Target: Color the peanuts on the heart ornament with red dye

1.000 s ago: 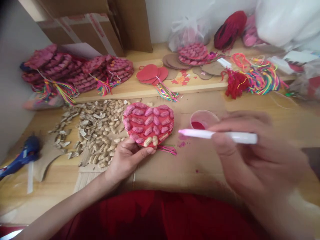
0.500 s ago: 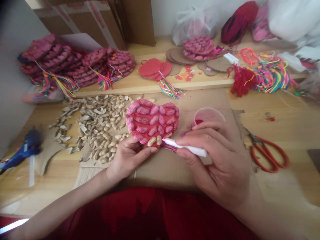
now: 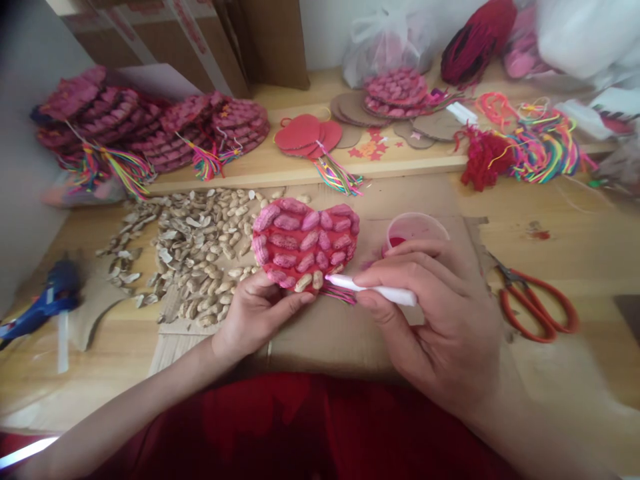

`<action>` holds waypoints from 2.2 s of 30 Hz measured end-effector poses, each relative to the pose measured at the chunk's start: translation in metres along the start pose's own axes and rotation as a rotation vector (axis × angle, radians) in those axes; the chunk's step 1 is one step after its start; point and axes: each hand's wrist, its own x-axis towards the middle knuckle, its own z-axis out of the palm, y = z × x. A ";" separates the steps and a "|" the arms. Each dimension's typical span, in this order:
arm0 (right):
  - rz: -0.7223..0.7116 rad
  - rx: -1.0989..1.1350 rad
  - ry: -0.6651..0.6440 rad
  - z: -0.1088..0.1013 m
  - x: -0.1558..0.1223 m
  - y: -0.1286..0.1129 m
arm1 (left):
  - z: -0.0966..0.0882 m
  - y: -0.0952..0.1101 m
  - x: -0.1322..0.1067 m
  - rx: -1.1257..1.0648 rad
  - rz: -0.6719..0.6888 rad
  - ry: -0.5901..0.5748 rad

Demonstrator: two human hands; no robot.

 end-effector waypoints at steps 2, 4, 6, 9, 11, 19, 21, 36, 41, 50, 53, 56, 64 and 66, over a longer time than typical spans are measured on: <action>0.013 -0.018 0.015 0.000 0.000 0.000 | 0.000 0.000 0.000 -0.003 0.009 -0.002; 0.024 -0.013 0.022 -0.001 0.000 0.000 | 0.000 -0.001 0.000 -0.005 0.015 -0.005; 0.020 0.015 0.008 -0.001 -0.001 0.000 | 0.000 -0.001 0.000 -0.016 0.016 -0.007; 0.006 0.013 -0.008 0.000 -0.002 0.000 | 0.000 -0.002 0.000 -0.027 0.014 -0.011; -0.003 -0.022 -0.001 0.000 -0.002 0.000 | 0.000 -0.002 -0.001 -0.024 0.011 -0.011; 0.003 0.009 -0.014 0.001 -0.001 0.001 | -0.002 -0.003 -0.001 0.019 0.008 -0.019; 0.006 0.002 -0.013 0.001 -0.002 0.001 | -0.002 -0.003 -0.001 0.009 0.007 -0.025; 0.045 -0.022 -0.002 -0.005 0.001 0.005 | 0.000 0.001 0.001 -0.037 -0.018 0.009; 0.034 0.015 0.009 -0.008 0.001 0.008 | 0.000 0.000 0.001 -0.017 -0.042 0.020; 0.176 0.049 -0.011 -0.006 -0.005 0.003 | 0.000 0.000 0.000 -0.033 -0.036 0.008; 0.140 0.040 -0.008 -0.005 -0.004 0.003 | 0.000 0.000 0.000 -0.038 -0.038 0.001; 0.082 0.003 0.013 -0.003 -0.003 0.003 | 0.000 0.000 0.000 -0.032 -0.032 -0.003; 0.059 -0.022 -0.011 -0.004 -0.005 -0.001 | 0.001 0.003 0.000 -0.037 -0.028 0.013; 0.052 0.027 -0.037 -0.005 -0.005 -0.002 | 0.001 0.003 0.000 -0.032 -0.023 0.019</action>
